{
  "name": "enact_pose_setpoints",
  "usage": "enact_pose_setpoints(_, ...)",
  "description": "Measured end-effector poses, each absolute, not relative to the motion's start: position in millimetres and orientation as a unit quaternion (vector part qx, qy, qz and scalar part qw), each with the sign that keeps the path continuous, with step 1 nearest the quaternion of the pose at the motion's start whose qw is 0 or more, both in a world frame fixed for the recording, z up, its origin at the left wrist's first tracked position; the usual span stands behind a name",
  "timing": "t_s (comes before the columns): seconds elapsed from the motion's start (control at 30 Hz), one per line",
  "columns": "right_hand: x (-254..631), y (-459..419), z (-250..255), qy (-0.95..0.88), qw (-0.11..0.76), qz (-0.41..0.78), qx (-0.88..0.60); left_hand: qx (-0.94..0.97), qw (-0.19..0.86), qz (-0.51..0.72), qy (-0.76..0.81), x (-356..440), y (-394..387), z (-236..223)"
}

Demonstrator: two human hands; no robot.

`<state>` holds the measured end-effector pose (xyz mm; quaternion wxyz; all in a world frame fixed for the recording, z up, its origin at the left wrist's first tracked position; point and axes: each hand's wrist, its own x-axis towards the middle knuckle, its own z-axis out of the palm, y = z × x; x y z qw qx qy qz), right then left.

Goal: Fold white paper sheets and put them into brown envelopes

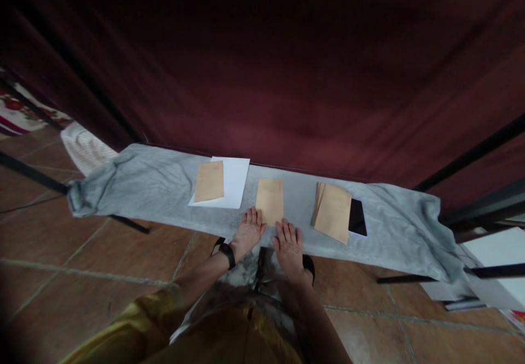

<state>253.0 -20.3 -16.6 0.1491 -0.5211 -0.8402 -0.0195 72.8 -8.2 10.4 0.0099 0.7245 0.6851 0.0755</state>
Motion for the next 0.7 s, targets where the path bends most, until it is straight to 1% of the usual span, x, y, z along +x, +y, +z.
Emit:
enact_pose_setpoints(0.13,253,-20,-18,-0.84,0.159,-0.021,-0.519,0.698,0.057,0.143,0.699,73,-9,15)
enact_pose_setpoints(0.27,253,-19,-21,-0.84,0.165,-0.029,-0.516,0.602,0.205,0.291,0.715,69,-1,22)
enact_pose_setpoints(0.33,253,-18,-23,-0.839,0.168,-0.033,-0.516,0.559,0.254,0.331,0.717,64,7,24)
enact_pose_setpoints(0.5,252,-18,-25,-0.834,0.171,-0.033,-0.523,0.49,0.319,0.359,0.727,54,24,22)
enact_pose_setpoints(0.7,251,-19,-19,-0.829,0.172,-0.016,-0.531,0.424,0.402,0.388,0.713,52,26,18)
